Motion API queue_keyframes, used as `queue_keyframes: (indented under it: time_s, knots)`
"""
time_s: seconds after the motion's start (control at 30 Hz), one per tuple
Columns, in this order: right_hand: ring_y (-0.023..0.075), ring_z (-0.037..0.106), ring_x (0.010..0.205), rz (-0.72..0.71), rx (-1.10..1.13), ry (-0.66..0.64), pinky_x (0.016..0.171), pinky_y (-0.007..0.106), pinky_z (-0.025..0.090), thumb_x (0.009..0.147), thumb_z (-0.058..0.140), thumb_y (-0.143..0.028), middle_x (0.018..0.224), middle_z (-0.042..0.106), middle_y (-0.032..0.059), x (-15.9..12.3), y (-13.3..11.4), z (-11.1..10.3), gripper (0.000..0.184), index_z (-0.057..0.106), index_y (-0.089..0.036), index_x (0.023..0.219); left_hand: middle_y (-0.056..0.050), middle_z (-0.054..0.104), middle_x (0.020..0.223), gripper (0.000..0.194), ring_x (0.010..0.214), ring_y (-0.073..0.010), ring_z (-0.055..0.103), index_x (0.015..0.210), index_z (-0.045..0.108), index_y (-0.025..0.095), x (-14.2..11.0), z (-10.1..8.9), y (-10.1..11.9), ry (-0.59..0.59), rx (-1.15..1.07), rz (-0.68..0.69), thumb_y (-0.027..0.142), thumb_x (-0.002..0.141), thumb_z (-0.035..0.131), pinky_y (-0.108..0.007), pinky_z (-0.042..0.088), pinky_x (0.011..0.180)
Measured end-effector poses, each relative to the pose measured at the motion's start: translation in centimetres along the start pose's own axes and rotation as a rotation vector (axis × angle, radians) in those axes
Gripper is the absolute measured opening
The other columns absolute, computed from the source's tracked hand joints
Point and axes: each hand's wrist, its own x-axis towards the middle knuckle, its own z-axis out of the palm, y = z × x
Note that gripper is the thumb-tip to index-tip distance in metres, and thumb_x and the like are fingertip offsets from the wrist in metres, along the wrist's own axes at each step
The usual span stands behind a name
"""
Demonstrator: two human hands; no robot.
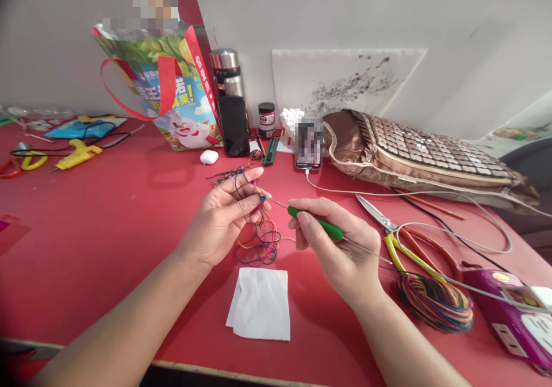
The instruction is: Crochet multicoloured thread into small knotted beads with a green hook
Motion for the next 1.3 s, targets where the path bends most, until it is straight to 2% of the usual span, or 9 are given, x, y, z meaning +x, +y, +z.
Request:
queue_keyframes:
  time_s: [0.5,0.7,0.9,1.3]
  knots:
    - [0.0165,0.072,0.061,-0.016,-0.042,0.011,0.051,0.03,0.062,0.101,0.073,-0.021,0.081,0.079,0.0037,-0.19,-0.1,0.04,0.018,0.087,-0.027,0.11,-0.002,0.08,0.086,0.032,0.077,-0.0145,0.078,0.109,0.08,0.017,-0.43,0.45,-0.22,0.013,-0.027,-0.016,0.01,0.079,0.087,-0.022,0.053,0.065]
    - [0.0175,0.073,0.062,-0.028,-0.028,0.051,0.049,0.03,0.061,0.1,0.074,-0.022,0.083,0.08,0.0042,-0.17,-0.02,0.12,0.016,0.087,-0.027,0.108,-0.001,0.078,0.089,0.03,0.079,-0.0141,0.077,0.109,0.081,0.019,-0.58,0.44,-0.21,-0.002,-0.036,-0.018,0.01,0.081,0.085,-0.024,0.055,0.07]
    - [0.0176,0.073,0.062,-0.034,-0.02,0.061,0.049,0.03,0.062,0.1,0.074,-0.02,0.084,0.08,0.0043,-0.17,0.04,0.13,0.017,0.088,-0.027,0.108,0.002,0.072,0.081,0.027,0.076,-0.0143,0.078,0.104,0.084,0.02,-0.59,0.6,-0.16,-0.026,-0.062,-0.024,0.01,0.079,0.086,-0.024,0.056,0.069]
    - [0.017,0.072,0.061,-0.029,-0.035,0.059,0.049,0.029,0.061,0.1,0.074,-0.02,0.084,0.08,0.0039,-0.14,-0.14,0.22,0.018,0.087,-0.028,0.108,-0.002,0.079,0.083,0.013,0.079,-0.0159,0.079,0.094,0.087,0.02,-0.73,0.71,-0.44,-0.03,-0.015,-0.001,0.013,0.083,0.086,-0.026,0.059,0.074]
